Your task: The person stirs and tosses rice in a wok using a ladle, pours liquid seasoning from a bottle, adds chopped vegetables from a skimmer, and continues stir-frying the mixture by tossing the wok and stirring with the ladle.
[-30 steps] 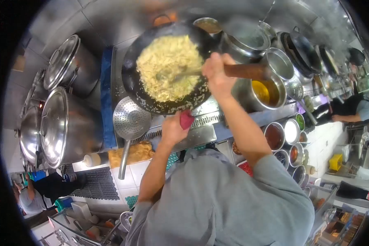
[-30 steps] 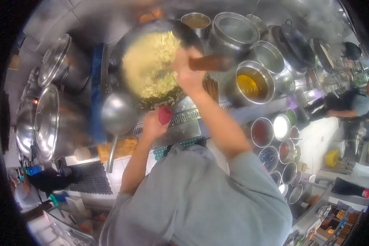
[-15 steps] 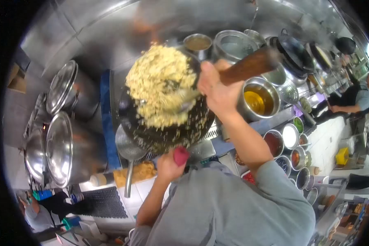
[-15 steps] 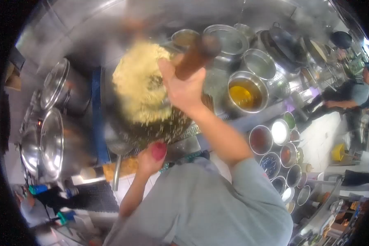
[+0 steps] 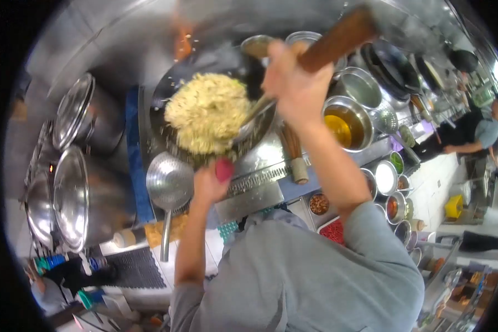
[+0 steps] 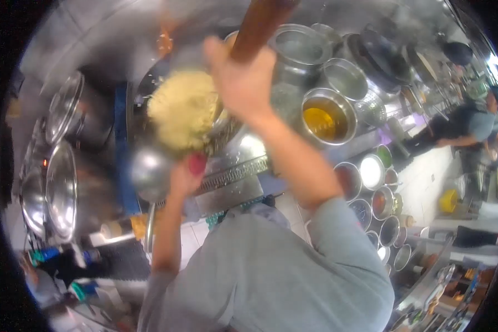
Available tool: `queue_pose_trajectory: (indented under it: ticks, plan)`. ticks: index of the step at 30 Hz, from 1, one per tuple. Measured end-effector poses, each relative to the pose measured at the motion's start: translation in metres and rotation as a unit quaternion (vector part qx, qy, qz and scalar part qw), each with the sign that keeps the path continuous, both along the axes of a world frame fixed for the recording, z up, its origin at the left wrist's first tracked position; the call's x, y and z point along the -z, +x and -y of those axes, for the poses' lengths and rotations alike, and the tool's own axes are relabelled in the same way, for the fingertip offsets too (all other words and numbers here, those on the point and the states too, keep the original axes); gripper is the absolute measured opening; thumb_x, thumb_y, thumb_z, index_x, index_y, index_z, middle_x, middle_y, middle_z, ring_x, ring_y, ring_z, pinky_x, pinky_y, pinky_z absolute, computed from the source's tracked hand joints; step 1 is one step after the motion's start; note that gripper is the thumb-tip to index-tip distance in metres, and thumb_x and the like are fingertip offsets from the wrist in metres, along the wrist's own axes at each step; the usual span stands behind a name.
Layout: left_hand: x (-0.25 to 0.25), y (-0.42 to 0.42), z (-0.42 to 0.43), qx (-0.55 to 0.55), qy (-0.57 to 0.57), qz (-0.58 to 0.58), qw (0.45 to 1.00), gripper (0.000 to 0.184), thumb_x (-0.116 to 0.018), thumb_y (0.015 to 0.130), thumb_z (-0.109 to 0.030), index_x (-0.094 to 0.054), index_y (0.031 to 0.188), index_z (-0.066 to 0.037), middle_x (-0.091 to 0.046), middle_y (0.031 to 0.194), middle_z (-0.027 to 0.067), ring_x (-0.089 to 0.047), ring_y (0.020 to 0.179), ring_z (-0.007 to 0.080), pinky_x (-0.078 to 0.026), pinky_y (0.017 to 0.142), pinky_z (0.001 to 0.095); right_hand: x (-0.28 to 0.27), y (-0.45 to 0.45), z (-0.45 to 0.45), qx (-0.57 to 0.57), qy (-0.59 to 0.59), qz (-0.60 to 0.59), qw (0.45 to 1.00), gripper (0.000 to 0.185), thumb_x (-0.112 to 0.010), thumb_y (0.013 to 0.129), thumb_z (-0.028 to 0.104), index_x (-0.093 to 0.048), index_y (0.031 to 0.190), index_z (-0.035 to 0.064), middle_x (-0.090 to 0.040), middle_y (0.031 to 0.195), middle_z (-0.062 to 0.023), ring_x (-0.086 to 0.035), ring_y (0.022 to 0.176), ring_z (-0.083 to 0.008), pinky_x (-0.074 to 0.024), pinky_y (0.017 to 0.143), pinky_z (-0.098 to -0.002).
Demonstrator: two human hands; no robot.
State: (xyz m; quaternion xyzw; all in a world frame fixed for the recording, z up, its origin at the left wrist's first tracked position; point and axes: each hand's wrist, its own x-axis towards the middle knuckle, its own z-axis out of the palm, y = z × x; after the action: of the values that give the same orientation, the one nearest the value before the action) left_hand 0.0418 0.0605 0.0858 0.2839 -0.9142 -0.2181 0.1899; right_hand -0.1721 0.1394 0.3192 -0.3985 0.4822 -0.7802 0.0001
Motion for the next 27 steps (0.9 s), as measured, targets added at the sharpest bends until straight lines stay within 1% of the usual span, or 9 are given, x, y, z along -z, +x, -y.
queue_pose_trajectory:
  ticks: [5,9,10,12,14,17,20,25,27]
  plan:
    - [-0.018,-0.039,0.048,0.01,0.022,-0.034,0.999,0.04,-0.073,0.072,-0.025,-0.058,0.103,-0.005,-0.066,0.079,0.0191,-0.063,0.073,0.0401,-0.052,0.066,0.0448,-0.093,-0.025,0.021,-0.079,-0.116,-0.036,0.989,0.014,-0.06,0.087,0.02,-0.056,0.077,0.0103,-0.041,0.051,0.0048,-0.038,0.039,-0.0076,-0.0292,0.036,-0.0214]
    - [-0.021,-0.024,0.024,0.032,-0.152,-0.134,0.979,0.042,-0.074,0.073,-0.019,-0.057,0.108,-0.003,-0.065,0.091,0.0169,-0.062,0.08,0.0385,-0.052,0.075,0.0415,-0.115,-0.027,0.003,-0.301,-0.126,-0.093,0.941,0.021,-0.064,0.086,0.018,-0.053,0.072,0.007,-0.044,0.051,-0.001,-0.044,0.04,-0.0124,-0.0339,0.036,-0.0266]
    - [-0.014,-0.015,0.007,0.003,-0.08,-0.157,0.984,0.043,-0.074,0.073,-0.018,-0.057,0.109,-0.003,-0.065,0.094,0.0162,-0.062,0.083,0.0359,-0.051,0.077,0.0399,-0.106,-0.041,0.004,-0.354,-0.117,-0.07,0.925,0.023,-0.066,0.085,0.02,-0.053,0.072,0.0061,-0.044,0.05,-0.0036,-0.047,0.04,-0.015,-0.0358,0.037,-0.0285]
    - [-0.005,0.008,-0.036,-0.054,0.059,-0.209,0.975,0.043,-0.075,0.074,-0.016,-0.057,0.11,-0.002,-0.065,0.099,0.0147,-0.063,0.088,0.0307,-0.05,0.082,0.0368,0.002,-0.029,0.058,-0.214,-0.106,0.021,0.971,0.013,-0.06,0.084,0.011,-0.052,0.075,0.0048,-0.046,0.053,-0.0036,-0.046,0.042,-0.0141,-0.0354,0.039,-0.029]
    - [-0.007,0.039,-0.078,-0.178,0.405,-0.191,0.876,0.042,-0.074,0.075,-0.012,-0.056,0.111,-0.001,-0.065,0.1,0.0118,-0.063,0.091,0.0223,-0.049,0.083,0.0328,0.094,-0.026,0.112,-0.158,-0.044,0.104,0.981,0.005,-0.054,0.084,0.003,-0.052,0.079,0.0036,-0.047,0.055,-0.0036,-0.044,0.043,-0.0132,-0.0349,0.041,-0.0295]
    - [0.023,0.102,-0.119,-0.211,0.429,-0.17,0.862,0.039,-0.072,0.076,-0.008,-0.056,0.111,-0.001,-0.065,0.1,0.0103,-0.062,0.093,0.0179,-0.049,0.083,0.0306,0.041,-0.032,0.137,-0.094,-0.021,-0.015,0.995,0.012,-0.056,0.086,0.006,-0.053,0.074,0.0022,-0.051,0.056,-0.0045,-0.047,0.044,-0.0129,-0.0352,0.041,-0.0282]
    - [0.021,0.134,-0.129,-0.258,0.399,-0.188,0.86,0.036,-0.068,0.076,-0.004,-0.056,0.11,-0.001,-0.063,0.097,0.0097,-0.061,0.09,0.0179,-0.048,0.081,0.0306,-0.019,-0.017,0.103,-0.03,-0.067,0.074,0.995,0.034,-0.059,0.087,0.011,-0.05,0.055,0.0044,-0.048,0.048,-0.006,-0.046,0.042,-0.0131,-0.0368,0.041,-0.0261]
    - [0.019,0.141,-0.111,-0.285,0.393,-0.159,0.86,0.037,-0.07,0.074,-0.004,-0.057,0.108,0.0,-0.064,0.091,0.0084,-0.06,0.082,0.0174,-0.048,0.076,0.0297,0.101,-0.039,0.168,-0.112,-0.065,0.013,0.992,0.028,-0.06,0.085,0.007,-0.049,0.059,0.004,-0.049,0.049,-0.0041,-0.047,0.042,-0.0135,-0.0381,0.04,-0.0279]
    - [0.002,0.139,-0.106,-0.291,0.397,-0.151,0.857,0.033,-0.071,0.075,-0.004,-0.058,0.105,0.0,-0.065,0.089,0.0077,-0.06,0.08,0.0162,-0.048,0.074,0.0294,0.052,-0.038,0.176,-0.136,-0.027,-0.054,0.989,0.025,-0.061,0.083,0.004,-0.05,0.061,0.004,-0.049,0.049,-0.003,-0.047,0.042,-0.0132,-0.0381,0.04,-0.0283]
